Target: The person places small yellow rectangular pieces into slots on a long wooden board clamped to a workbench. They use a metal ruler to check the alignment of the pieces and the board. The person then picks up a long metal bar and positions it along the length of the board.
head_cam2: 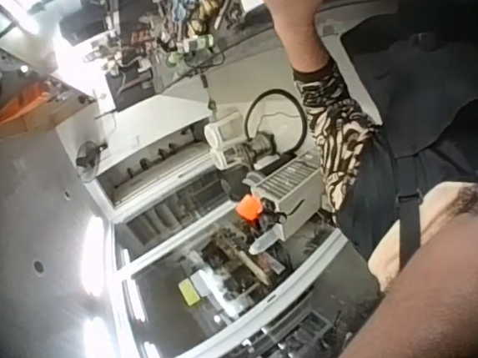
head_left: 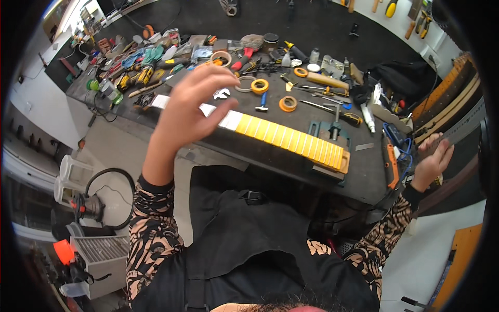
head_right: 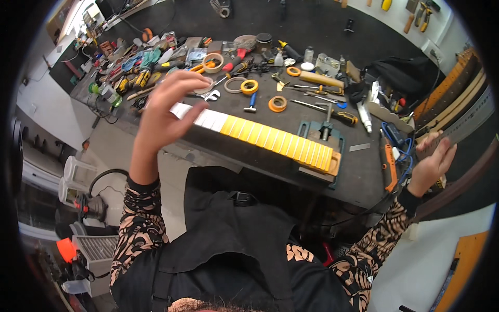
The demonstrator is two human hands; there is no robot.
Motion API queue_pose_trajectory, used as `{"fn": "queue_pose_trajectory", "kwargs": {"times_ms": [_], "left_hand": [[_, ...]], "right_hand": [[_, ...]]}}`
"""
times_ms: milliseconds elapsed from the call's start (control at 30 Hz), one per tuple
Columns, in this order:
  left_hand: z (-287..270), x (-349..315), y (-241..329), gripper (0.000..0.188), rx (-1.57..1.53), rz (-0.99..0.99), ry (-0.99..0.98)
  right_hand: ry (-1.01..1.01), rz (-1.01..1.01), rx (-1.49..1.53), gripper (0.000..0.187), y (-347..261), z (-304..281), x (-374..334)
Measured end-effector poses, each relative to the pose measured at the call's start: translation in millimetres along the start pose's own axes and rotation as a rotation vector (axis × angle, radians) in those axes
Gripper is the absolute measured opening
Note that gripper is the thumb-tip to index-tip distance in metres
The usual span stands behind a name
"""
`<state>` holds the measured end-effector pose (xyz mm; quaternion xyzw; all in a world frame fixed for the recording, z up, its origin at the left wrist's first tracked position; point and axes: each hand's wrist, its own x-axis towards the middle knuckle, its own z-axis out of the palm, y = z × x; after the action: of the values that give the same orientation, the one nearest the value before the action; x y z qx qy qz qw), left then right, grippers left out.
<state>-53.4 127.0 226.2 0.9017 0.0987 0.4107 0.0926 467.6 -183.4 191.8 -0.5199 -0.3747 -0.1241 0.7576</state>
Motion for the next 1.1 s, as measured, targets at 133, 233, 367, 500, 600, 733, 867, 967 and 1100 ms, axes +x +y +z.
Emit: {"fn": "queue_pose_trajectory", "kwargs": {"times_ms": [133, 233, 367, 500, 600, 733, 867, 967, 1100], "left_hand": [[-68, 19, 26, 0.034, 0.287, 0.376, 0.29], [-113, 28, 47, 0.022, 0.419, 0.753, 0.553], [-138, 30, 66, 0.024, 0.554, 0.777, 0.6], [-105, 6, 45, 0.046, 0.789, 0.351, 0.08], [-72, -5, -15, 0.044, 0.752, 0.182, -0.128], [-40, -41, -84, 0.029, 0.524, -0.062, -0.296], [1, -71, -117, 0.025, 0.421, -0.017, -0.19], [21, -85, -131, 0.024, 0.386, -0.041, -0.185], [31, -96, -140, 0.022, 0.328, -0.15, -0.275]], "right_hand": [[-0.115, 0.055, -0.146, 0.027, -11, -11, -65], [-0.284, 0.026, -0.257, 0.024, -23, -4, -92], [-0.518, -0.021, -0.403, 0.015, -29, 23, -113], [-0.725, -0.178, -0.516, 0.009, -28, 49, -125], [-0.789, -0.178, -0.512, 0.007, -22, 56, -133], [-0.854, -0.15, -0.656, 0.007, -3, 46, -137], [-0.896, -0.108, -0.704, 0.011, 21, 31, -133], [-0.925, 0.008, -0.821, 0.01, 30, 24, -129], [-0.93, -0.218, -0.778, 0.007, 26, 26, -131]]}}
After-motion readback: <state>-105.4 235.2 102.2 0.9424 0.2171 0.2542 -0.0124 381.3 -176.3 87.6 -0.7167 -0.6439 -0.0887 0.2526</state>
